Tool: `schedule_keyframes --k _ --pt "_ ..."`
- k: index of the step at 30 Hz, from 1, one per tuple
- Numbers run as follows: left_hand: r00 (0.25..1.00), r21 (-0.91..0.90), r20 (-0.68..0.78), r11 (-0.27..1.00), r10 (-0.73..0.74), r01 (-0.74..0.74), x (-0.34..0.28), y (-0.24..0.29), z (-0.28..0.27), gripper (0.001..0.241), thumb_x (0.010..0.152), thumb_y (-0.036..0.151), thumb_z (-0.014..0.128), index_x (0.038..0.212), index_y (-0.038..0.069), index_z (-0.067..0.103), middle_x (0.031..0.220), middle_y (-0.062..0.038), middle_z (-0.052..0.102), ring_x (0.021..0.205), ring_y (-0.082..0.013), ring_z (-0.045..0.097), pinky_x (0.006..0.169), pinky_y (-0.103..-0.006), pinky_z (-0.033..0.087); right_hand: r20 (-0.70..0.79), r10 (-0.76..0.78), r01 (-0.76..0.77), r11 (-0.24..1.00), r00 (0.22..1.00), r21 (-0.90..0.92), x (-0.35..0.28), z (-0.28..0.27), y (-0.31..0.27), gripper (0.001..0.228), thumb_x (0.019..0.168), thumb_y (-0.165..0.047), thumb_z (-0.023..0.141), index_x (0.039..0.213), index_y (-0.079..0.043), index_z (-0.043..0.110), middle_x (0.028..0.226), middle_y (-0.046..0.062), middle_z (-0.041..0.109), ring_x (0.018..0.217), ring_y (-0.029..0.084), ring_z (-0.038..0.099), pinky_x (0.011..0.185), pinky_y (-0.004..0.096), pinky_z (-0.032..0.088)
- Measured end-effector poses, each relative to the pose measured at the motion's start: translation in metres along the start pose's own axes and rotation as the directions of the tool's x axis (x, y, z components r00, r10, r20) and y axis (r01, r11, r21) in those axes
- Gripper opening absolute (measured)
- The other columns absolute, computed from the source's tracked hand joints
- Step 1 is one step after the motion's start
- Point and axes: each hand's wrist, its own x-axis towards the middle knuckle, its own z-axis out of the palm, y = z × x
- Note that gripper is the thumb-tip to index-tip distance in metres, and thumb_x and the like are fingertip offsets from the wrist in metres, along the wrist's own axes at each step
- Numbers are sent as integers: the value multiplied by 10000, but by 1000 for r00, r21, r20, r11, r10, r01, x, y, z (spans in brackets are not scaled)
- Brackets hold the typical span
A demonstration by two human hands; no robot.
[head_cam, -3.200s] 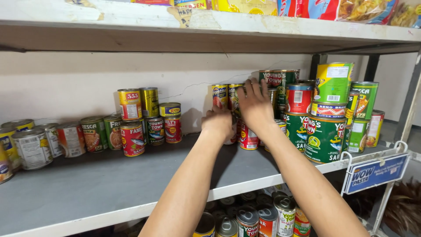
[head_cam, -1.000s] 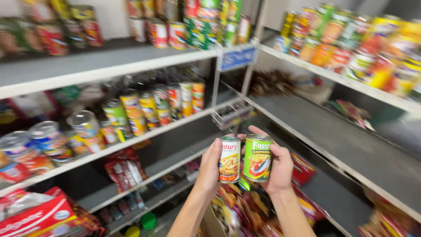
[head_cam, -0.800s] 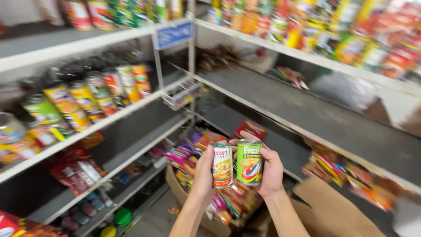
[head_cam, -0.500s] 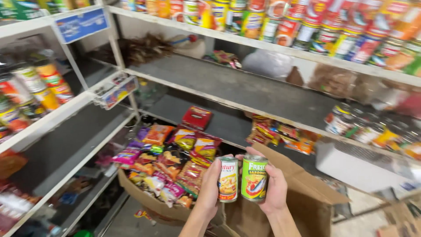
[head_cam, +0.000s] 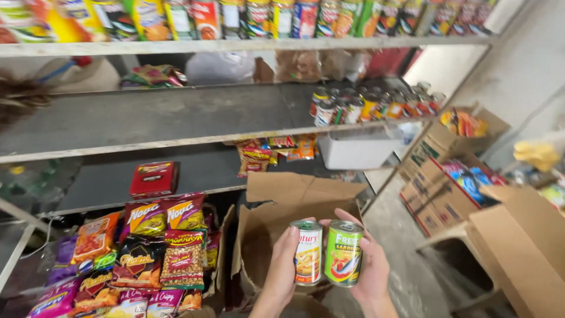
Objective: Organizing and stocking various canned food products and snacks onto shelves in a small store.
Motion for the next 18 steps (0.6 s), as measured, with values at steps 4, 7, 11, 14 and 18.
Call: schedule_keyframes --k 4,7,11,14,18 --pt "994 -22 90 998 -64 66 11 -18 -6 483 1066 348 423 1345 6 619 1091 -116 745 948 -174 722 848 -314 583 -93 -55 55 998 994 -7 -17 -11 5 772 867 -330 535 1509 91 445 1356 314 624 1140 367 642 1018 485 500" --pt "988 1 124 996 -89 90 7 -27 -13 482 1068 347 429 1343 -1 617 1116 -113 743 961 -172 719 856 -313 579 -162 -86 78 995 983 -56 -27 -6 9 774 840 -337 528 1482 89 441 1344 306 626 1188 368 656 1042 471 501" --pt "978 19 167 992 -126 124 13 -30 -9 487 1051 351 436 1341 1 611 1172 -101 747 1005 -163 725 893 -306 578 -212 -144 142 990 967 -23 -36 -15 17 754 892 -319 523 1514 100 446 1352 313 627 1133 377 634 1013 493 500" --pt "969 22 197 988 -152 150 18 -38 -7 487 1048 355 445 1341 2 605 1189 -102 745 1014 -166 724 905 -313 580 -306 -141 136 990 942 -38 -38 -16 14 728 886 -331 504 1484 81 450 1335 295 634 1169 371 651 1022 472 503" --pt "959 31 231 987 -161 158 32 -51 -2 485 1057 362 447 1345 5 606 1174 -109 738 999 -172 717 890 -327 581 -316 -163 154 987 935 -54 -34 -32 11 679 939 -323 477 1489 75 453 1334 290 634 1160 370 647 1018 488 501"
